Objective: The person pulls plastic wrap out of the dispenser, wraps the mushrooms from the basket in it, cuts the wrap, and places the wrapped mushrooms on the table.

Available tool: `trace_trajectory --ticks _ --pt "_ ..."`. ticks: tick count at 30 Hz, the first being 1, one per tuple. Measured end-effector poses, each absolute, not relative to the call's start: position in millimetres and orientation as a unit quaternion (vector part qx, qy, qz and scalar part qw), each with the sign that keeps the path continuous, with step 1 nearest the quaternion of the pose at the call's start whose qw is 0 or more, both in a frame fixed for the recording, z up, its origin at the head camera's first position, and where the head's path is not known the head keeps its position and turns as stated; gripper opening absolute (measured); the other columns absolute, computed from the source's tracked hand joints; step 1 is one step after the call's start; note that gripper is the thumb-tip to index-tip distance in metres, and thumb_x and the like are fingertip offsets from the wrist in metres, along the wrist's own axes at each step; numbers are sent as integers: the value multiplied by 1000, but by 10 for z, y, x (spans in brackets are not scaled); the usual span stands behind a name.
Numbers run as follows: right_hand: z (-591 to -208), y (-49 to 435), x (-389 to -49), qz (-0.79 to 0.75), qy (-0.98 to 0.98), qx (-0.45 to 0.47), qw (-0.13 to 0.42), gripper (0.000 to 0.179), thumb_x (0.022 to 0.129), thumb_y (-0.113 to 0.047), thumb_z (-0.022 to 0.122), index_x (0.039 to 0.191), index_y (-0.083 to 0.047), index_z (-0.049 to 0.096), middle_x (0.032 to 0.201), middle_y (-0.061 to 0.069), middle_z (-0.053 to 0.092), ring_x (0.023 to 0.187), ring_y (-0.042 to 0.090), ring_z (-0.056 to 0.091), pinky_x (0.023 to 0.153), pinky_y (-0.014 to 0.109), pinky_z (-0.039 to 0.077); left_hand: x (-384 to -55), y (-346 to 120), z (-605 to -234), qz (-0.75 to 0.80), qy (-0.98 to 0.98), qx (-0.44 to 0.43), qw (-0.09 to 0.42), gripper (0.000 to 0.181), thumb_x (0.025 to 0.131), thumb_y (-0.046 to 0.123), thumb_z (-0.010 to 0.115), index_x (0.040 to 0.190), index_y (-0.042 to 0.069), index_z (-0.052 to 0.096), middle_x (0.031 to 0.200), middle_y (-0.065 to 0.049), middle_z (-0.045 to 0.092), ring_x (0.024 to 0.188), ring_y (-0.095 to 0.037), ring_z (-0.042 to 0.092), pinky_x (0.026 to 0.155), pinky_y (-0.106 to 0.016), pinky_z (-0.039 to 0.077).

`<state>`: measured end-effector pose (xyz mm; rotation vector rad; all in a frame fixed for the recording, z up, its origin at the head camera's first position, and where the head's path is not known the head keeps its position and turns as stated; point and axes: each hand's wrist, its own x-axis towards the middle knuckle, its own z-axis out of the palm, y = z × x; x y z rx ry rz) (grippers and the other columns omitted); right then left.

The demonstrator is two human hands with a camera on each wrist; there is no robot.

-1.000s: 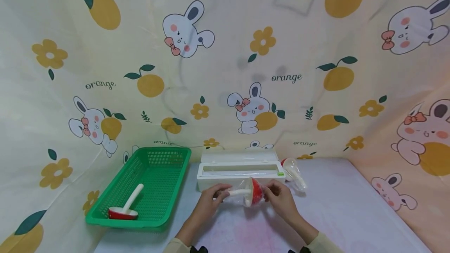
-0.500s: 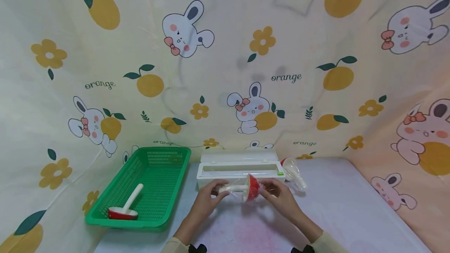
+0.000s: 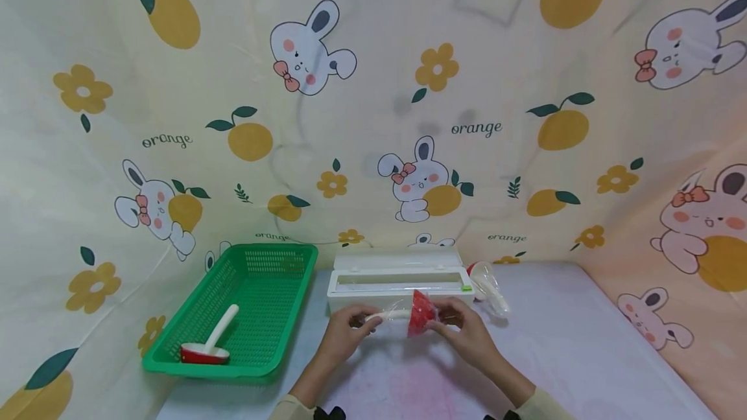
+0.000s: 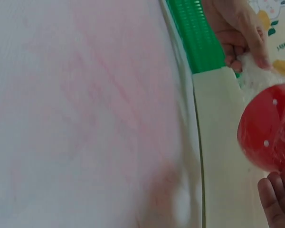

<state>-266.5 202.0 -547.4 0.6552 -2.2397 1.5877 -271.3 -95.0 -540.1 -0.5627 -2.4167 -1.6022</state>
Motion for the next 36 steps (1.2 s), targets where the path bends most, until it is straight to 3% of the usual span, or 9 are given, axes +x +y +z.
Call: trace_trajectory --ticks 6,11,19,26,36 --pt "-5459 1944 -2646 550 -783 213 197 31 89 -3 86 117 -5 74 107 7 71 92 9 70 82 24 61 -2706 -936 -5409 -566 -802 -178 68 19 97 23 82 112 11 80 92 -3 79 74 -14 74 66 -23 57" --pt "-5452 1890 -2618 545 -792 182 205 29 89 -5 86 117 -8 76 106 3 73 90 8 71 80 25 62 -2690 -925 -5414 -568 -803 -169 64 17 99 23 80 112 12 78 92 -2 79 70 -12 72 65 -25 59" --pt "-5431 1892 -2598 502 -799 229 240 43 92 -7 85 133 -10 72 119 7 71 95 19 71 79 34 63 -2693 -926 -5416 -557 -818 -132 62 14 100 25 78 111 16 78 89 4 76 69 -14 69 62 -25 57" --pt "-5389 1926 -2562 454 -825 246 229 54 89 -18 90 139 -22 73 128 -2 68 106 16 64 77 38 61 -2705 -936 -5446 -563 -813 -140 51 14 101 27 77 108 16 78 89 3 76 67 -13 68 62 -25 57" --pt "-5387 1937 -2553 461 -828 226 226 48 85 -12 92 130 -19 80 123 -1 68 106 14 62 75 35 62 -2667 -932 -5445 -585 -785 -202 -4 14 96 10 81 107 2 77 93 -10 81 73 -18 77 69 -37 64"
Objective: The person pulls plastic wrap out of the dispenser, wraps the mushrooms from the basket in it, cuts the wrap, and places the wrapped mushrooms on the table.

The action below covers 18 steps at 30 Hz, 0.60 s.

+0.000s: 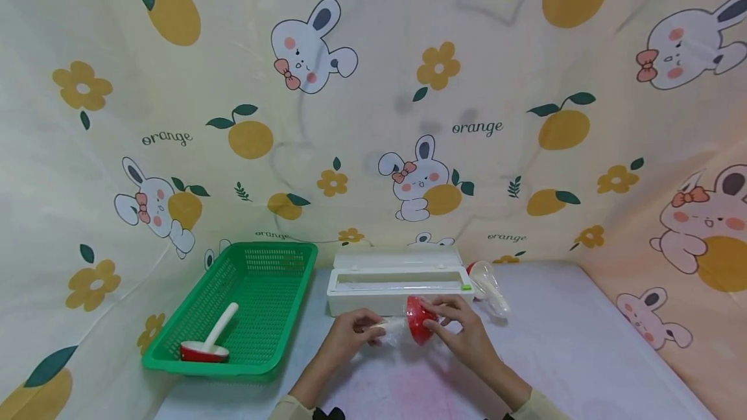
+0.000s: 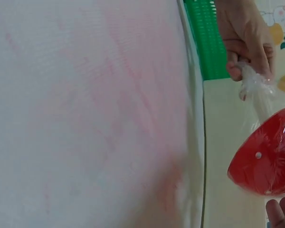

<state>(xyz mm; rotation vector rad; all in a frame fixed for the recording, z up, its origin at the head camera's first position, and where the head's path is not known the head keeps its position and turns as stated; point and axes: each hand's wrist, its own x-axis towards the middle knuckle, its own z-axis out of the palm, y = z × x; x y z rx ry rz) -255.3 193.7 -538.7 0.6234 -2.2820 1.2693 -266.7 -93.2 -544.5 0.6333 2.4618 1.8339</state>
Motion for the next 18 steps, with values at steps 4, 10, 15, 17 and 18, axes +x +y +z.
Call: trace_trajectory --ticks 4,10,15,17,18 --pt "-5422 1944 -2544 461 -820 246 235 45 83 -6 91 127 -13 80 119 1 68 101 17 65 74 34 62 -2649 -921 -5444 561 799 213 35 12 97 12 81 103 4 75 92 -9 80 74 -22 77 68 -34 63" --pt "-5455 1953 -2499 459 -818 264 223 49 82 -9 93 129 -13 78 121 1 67 101 16 64 74 33 62 -2649 -927 -5474 518 827 216 28 9 98 19 80 101 11 77 93 0 79 79 -11 74 71 -27 60" --pt "-5457 1962 -2475 450 -827 261 214 61 81 -15 95 137 -17 72 128 2 64 106 14 61 77 34 61 -2661 -914 -5490 498 840 213 18 10 99 26 80 101 17 78 91 6 79 81 -5 70 72 -24 56" --pt "-5457 1963 -2472 452 -825 259 219 65 81 -14 95 140 -15 69 130 3 62 106 15 62 78 37 62 -2666 -899 -5502 507 836 206 23 10 99 25 80 101 16 77 91 7 78 80 -6 70 70 -24 55" --pt "-5455 1963 -2471 454 -823 259 222 66 82 -14 95 142 -14 67 131 4 62 107 16 62 79 38 62 -2667 -891 -5509 512 834 201 25 10 100 25 79 102 15 77 91 6 78 80 -6 69 69 -24 55"
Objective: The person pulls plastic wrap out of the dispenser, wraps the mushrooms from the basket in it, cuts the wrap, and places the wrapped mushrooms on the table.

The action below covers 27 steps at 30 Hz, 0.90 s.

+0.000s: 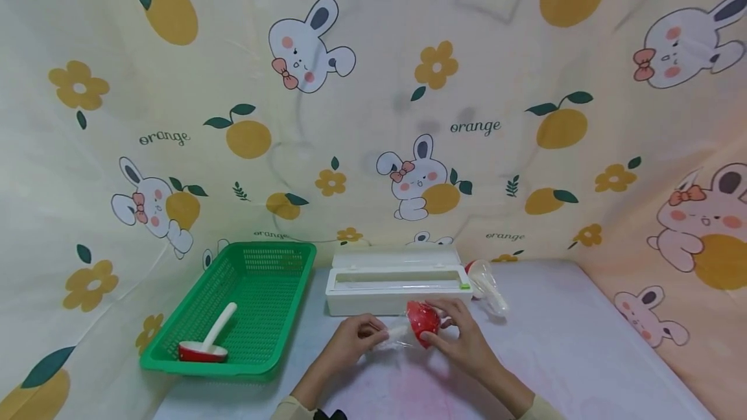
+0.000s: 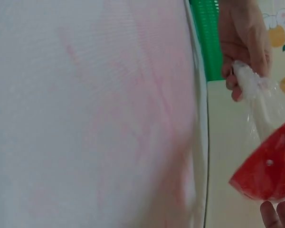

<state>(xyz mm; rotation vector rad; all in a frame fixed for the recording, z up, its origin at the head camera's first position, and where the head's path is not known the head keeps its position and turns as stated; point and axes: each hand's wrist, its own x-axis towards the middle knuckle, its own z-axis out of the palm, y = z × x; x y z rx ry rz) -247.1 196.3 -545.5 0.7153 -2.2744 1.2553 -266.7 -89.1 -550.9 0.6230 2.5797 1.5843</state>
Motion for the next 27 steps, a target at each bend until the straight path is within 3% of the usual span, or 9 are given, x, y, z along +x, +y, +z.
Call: trace_trajectory --ticks 7,13,17,21,27 --pt "-5429 1927 -2458 489 -820 208 213 73 84 -18 94 148 -11 59 134 9 60 107 17 63 86 42 63 -2656 -865 -5527 539 822 183 23 13 102 25 77 105 12 75 93 3 78 82 -9 70 68 -25 53" --pt "-5325 1885 -2403 562 -816 78 106 76 90 -26 90 151 -4 53 138 15 62 120 29 63 95 36 60 -2638 -810 -5509 564 805 186 12 17 103 22 76 109 7 74 101 -5 80 90 -9 73 75 -24 55" --pt "-5295 1879 -2374 591 -803 50 59 71 94 -25 86 151 -1 52 136 17 65 125 30 63 97 32 59 -2615 -737 -5500 582 792 183 17 18 104 22 75 112 6 73 104 -6 80 93 -8 73 77 -24 56" --pt "-5272 1900 -2370 610 -789 53 55 64 95 -26 84 149 -5 56 138 15 65 127 30 62 98 27 58 -2585 -666 -5467 593 783 185 31 19 104 21 74 116 7 72 106 -8 80 96 -12 75 80 -27 58" --pt "-5182 1995 -2400 600 -794 54 87 71 95 -29 85 153 -7 50 143 17 63 129 34 62 96 24 57 -2553 -659 -5346 580 786 210 40 26 106 20 71 129 9 69 121 -10 77 106 -23 75 89 -35 62"
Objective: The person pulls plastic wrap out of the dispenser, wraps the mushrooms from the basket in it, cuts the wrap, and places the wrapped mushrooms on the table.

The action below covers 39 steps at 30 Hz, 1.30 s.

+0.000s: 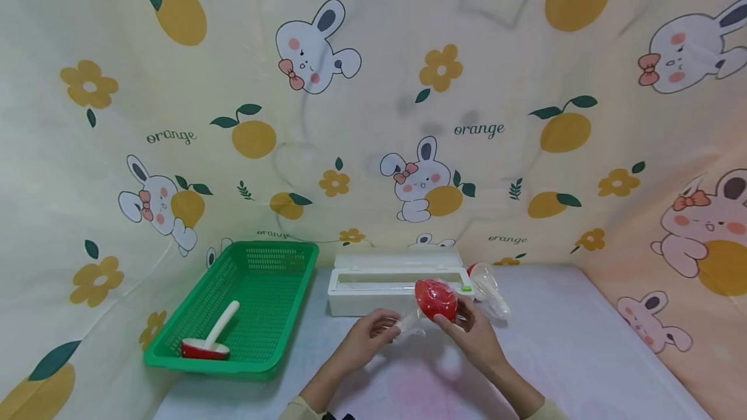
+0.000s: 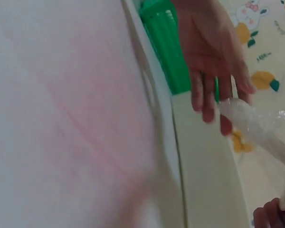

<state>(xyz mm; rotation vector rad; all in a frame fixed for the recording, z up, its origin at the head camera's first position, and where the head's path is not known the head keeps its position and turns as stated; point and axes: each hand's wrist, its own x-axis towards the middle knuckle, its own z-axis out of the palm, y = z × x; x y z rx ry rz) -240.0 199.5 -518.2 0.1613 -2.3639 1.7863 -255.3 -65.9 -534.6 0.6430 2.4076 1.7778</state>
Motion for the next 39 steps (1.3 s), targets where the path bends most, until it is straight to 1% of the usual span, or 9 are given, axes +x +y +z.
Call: trace_trajectory --ticks 5,10,12,15,21,25,30,33,39 --pt "-5073 2207 -2456 605 -787 55 108 76 97 -24 83 157 -5 39 148 23 59 132 40 61 94 20 56 -2613 -804 -5249 526 820 223 -17 28 107 21 69 132 9 70 123 -5 76 112 -22 72 92 -30 57" --pt "-4936 2498 -2511 572 -811 50 116 79 98 -28 81 158 -6 35 153 23 53 137 42 56 91 15 52 -2733 -995 -5178 486 846 199 -97 23 107 18 69 129 10 73 118 -3 76 103 -19 70 84 -28 56" --pt "-4885 2616 -2532 549 -826 47 120 80 99 -31 81 159 -6 35 153 24 53 137 43 55 90 12 50 -2777 -1054 -5158 473 851 185 -136 20 105 15 71 125 11 75 117 -4 75 100 -21 69 83 -32 55" --pt "-4825 2787 -2558 520 -844 41 126 80 100 -34 79 160 -5 35 153 24 52 137 44 55 88 9 46 -2839 -1122 -5147 450 856 167 -192 19 102 10 74 121 11 77 118 -7 73 101 -27 67 85 -39 54" --pt "-4733 3092 -2607 480 -862 29 158 79 102 -38 75 160 -1 36 151 28 52 132 45 54 83 4 42 -2965 -1207 -5167 382 873 147 -263 21 100 4 74 120 6 77 123 -14 70 117 -40 62 98 -55 50" --pt "-4713 3257 -2661 452 -874 28 175 78 103 -39 74 159 2 38 146 30 53 125 43 55 79 8 46 -3040 -1246 -5173 340 889 133 -275 20 100 1 72 120 3 77 124 -17 70 117 -42 62 99 -56 51" --pt "-4744 3448 -2745 426 -886 16 179 83 102 -44 74 159 3 36 145 32 52 120 44 56 74 12 49 -3170 -1267 -5185 313 903 125 -266 21 101 3 72 121 3 77 124 -19 71 116 -42 62 98 -56 51" --pt "-4769 3564 -2807 409 -895 3 178 85 102 -45 73 159 5 35 144 34 51 118 44 55 72 16 50 -3242 -1263 -5192 307 911 123 -248 20 102 5 71 121 3 77 124 -18 72 115 -42 61 99 -55 50" --pt "-4800 3733 -2950 376 -915 -22 146 89 101 -47 73 157 9 32 143 37 47 116 47 51 74 32 57 -3320 -1253 -5185 324 916 114 -206 19 104 9 70 120 3 79 125 -18 71 117 -41 59 99 -56 50"
